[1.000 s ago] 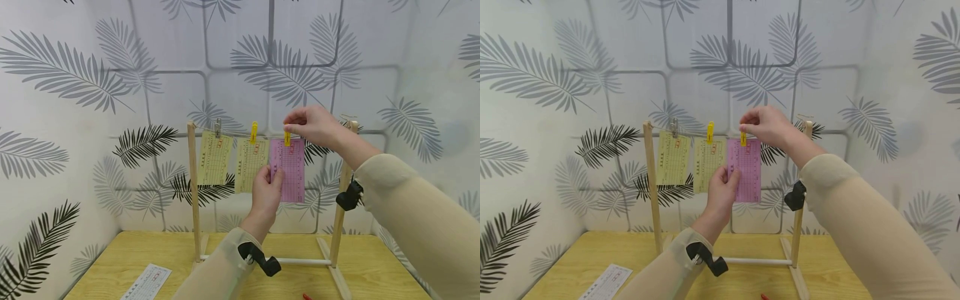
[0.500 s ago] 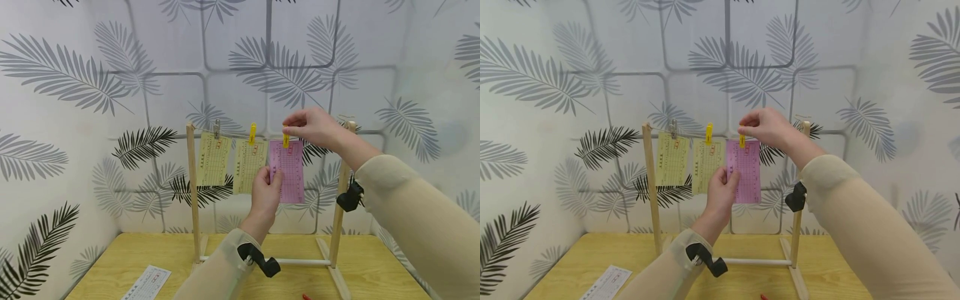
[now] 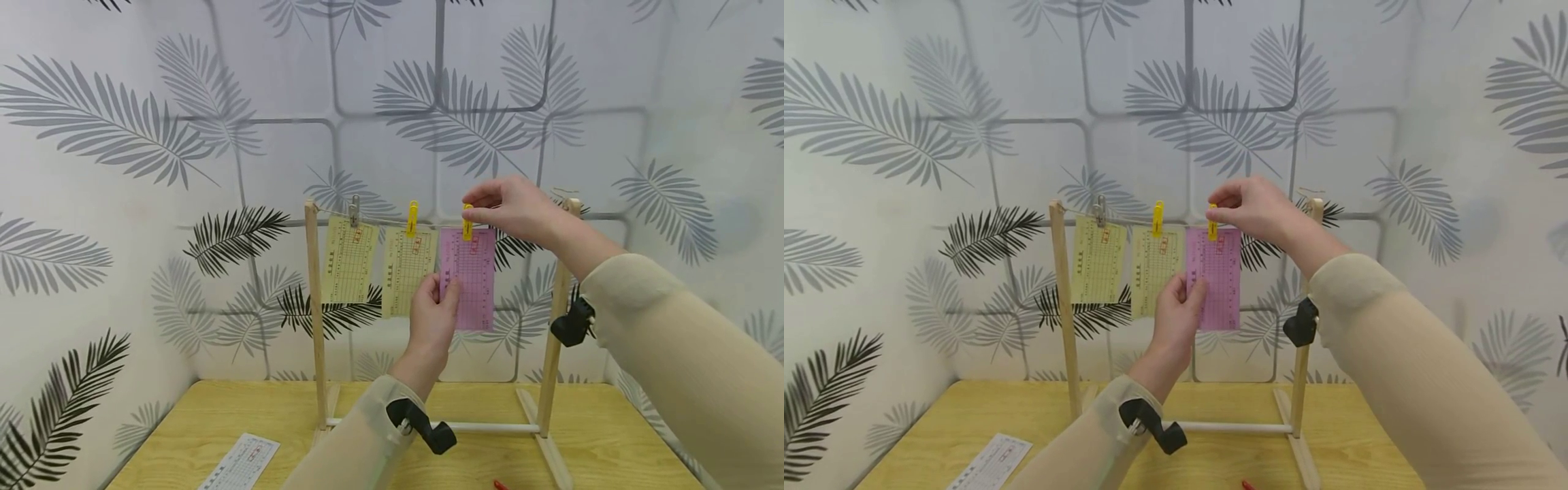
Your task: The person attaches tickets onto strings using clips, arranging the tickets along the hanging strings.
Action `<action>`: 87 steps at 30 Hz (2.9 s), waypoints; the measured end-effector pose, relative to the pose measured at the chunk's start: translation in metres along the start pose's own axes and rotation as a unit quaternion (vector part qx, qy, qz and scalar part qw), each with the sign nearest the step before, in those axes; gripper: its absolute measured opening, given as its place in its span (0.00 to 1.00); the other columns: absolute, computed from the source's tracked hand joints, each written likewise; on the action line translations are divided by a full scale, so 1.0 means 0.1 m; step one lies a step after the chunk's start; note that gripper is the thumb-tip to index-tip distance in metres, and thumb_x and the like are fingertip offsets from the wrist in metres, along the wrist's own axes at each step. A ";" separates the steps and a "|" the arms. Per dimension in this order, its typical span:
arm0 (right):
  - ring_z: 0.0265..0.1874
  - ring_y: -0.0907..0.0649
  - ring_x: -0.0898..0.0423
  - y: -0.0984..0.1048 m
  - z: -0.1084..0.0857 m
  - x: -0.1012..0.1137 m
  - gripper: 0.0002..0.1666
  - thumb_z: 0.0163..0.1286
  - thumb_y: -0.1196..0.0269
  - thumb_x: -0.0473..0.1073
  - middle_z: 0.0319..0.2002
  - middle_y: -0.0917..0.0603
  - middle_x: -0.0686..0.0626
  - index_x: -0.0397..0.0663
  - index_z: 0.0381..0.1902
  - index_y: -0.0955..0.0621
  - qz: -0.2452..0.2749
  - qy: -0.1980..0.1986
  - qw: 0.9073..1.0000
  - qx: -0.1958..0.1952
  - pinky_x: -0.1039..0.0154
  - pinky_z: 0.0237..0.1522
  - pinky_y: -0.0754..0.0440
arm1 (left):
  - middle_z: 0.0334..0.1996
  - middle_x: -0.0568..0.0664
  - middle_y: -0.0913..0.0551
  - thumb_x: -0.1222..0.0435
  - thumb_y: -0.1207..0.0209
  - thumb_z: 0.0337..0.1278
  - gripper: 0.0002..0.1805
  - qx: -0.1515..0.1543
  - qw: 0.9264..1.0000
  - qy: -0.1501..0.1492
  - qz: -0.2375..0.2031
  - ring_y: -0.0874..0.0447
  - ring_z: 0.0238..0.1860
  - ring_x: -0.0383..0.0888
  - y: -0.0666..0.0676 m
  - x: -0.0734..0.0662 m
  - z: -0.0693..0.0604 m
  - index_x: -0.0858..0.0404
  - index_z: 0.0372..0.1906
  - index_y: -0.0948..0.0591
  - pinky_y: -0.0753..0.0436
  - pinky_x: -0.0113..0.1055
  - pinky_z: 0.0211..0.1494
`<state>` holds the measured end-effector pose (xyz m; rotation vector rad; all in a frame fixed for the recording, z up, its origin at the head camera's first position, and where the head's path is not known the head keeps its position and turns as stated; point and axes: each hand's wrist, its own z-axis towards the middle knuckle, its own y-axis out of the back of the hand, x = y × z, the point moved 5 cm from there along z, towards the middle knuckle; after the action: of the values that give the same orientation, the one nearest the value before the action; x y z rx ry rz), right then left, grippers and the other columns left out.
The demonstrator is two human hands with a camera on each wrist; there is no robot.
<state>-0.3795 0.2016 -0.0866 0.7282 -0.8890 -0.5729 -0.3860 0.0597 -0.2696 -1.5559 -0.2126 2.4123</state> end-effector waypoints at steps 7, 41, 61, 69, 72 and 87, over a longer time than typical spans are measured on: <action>0.62 0.16 0.43 -0.02 -0.01 0.03 0.24 0.84 0.34 0.44 0.62 0.14 0.38 0.39 0.71 0.18 -0.004 -0.001 1.000 0.000 0.42 0.67 0.21 | 0.52 0.50 0.11 0.63 0.42 0.87 0.07 0.012 1.000 0.009 -0.008 0.11 0.54 0.46 0.04 0.01 -0.04 0.61 0.55 0.19 0.12 0.45 0.61; 0.75 0.25 0.36 0.04 -0.17 -0.05 0.32 0.85 0.35 0.50 0.76 0.23 0.38 0.43 0.79 0.25 -0.046 -0.002 0.998 -0.036 0.38 0.76 0.29 | 0.47 0.51 0.13 0.65 0.40 0.85 0.06 0.008 1.000 0.011 0.012 0.13 0.47 0.45 0.30 0.05 -0.22 0.62 0.55 0.18 0.13 0.39 0.55; 0.76 0.25 0.34 -0.04 -0.66 -0.22 0.34 0.84 0.33 0.51 0.77 0.23 0.41 0.45 0.80 0.26 -0.016 0.038 0.993 -0.114 0.35 0.74 0.28 | 0.47 0.54 0.17 0.66 0.38 0.83 0.11 0.015 0.997 -0.031 0.070 0.17 0.46 0.44 0.67 0.03 -0.45 0.69 0.58 0.20 0.14 0.34 0.56; 0.75 0.24 0.37 -0.20 -0.91 -0.31 0.32 0.84 0.32 0.52 0.76 0.22 0.45 0.50 0.79 0.24 -0.004 0.026 0.992 -0.120 0.34 0.72 0.25 | 0.48 0.55 0.17 0.66 0.38 0.83 0.09 0.014 0.995 -0.034 0.091 0.17 0.50 0.50 0.90 -0.02 -0.58 0.66 0.58 0.20 0.14 0.35 0.58; 0.74 0.23 0.34 -0.33 -1.03 -0.39 0.32 0.84 0.32 0.51 0.76 0.22 0.43 0.50 0.79 0.24 -0.002 0.026 0.994 -0.108 0.32 0.69 0.23 | 0.51 0.55 0.18 0.65 0.38 0.83 0.10 0.021 0.994 -0.029 0.108 0.17 0.52 0.50 1.00 -0.02 -0.63 0.64 0.59 0.21 0.14 0.36 0.58; 0.72 0.22 0.33 -0.90 -1.54 -0.75 0.38 0.82 0.31 0.49 0.80 0.28 0.39 0.49 0.83 0.30 0.061 0.001 0.997 -0.054 0.34 0.65 0.19 | 0.57 0.53 0.16 0.63 0.37 0.83 0.13 0.004 0.982 -0.020 0.189 0.17 0.57 0.49 1.66 -0.06 -0.83 0.62 0.63 0.21 0.19 0.37 0.62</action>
<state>-0.3012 0.2480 -0.2572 0.5720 -0.8877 -0.5082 -0.3314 -0.1017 -0.3421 -1.6730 0.0958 2.7228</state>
